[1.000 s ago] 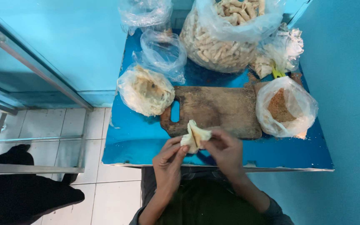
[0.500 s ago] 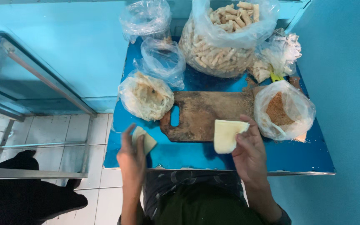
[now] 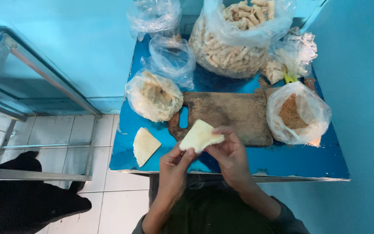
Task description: The person sits at a small blue table and folds triangular dough wrappers by hand, adding a spoonful of brown filling from a plastic bag onto each wrapper, folding the dough over the filling, and setting the folded pieces aside on the table. They repeat this cycle with wrappers taken from a pile and place finished pieces near a bag of puffed snacks.
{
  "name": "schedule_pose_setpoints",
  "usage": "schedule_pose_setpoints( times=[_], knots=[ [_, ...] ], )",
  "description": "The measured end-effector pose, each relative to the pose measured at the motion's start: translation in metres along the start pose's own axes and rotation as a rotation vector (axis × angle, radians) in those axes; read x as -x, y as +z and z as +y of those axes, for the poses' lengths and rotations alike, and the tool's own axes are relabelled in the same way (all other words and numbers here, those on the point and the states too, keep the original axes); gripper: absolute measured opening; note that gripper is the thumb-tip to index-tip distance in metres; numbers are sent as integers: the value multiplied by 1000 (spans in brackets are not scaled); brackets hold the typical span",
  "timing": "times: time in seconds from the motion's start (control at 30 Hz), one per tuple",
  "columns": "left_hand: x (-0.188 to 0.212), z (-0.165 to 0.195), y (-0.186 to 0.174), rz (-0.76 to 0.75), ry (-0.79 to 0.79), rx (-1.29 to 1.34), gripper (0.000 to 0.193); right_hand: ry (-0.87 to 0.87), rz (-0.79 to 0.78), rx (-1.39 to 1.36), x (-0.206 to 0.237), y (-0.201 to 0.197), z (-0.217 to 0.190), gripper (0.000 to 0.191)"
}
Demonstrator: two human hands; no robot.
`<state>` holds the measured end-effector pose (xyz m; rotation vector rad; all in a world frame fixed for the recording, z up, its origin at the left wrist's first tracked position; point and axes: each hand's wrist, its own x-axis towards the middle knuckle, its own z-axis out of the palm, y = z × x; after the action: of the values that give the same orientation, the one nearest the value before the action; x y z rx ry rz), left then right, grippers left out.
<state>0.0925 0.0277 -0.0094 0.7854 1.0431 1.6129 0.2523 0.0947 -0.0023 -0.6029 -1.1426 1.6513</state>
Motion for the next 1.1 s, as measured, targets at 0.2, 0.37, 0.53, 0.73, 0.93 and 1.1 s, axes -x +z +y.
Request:
schedule_pose_setpoints(
  times=[0.2,0.37,0.53,0.73,0.93,1.1],
  knots=[
    [-7,-15,-6,66,157,-96,8,-518,39,1129,10,2,-37,37],
    [-3,-19,1,-121,150,-60,11,-474,-48,1145,16,-2,-36,30],
    [0,-18,12,-21,100,-2,22,-94,62,631,9,-23,-7,16],
    [7,-15,17,66,146,-173,18,17,82,613,15,-28,9,23],
    [6,-25,15,75,22,-43,12,70,-8,480,12,-34,5,32],
    [5,-37,4,85,-49,-13,11,268,-3,165,9,-53,13,17]
  ],
)
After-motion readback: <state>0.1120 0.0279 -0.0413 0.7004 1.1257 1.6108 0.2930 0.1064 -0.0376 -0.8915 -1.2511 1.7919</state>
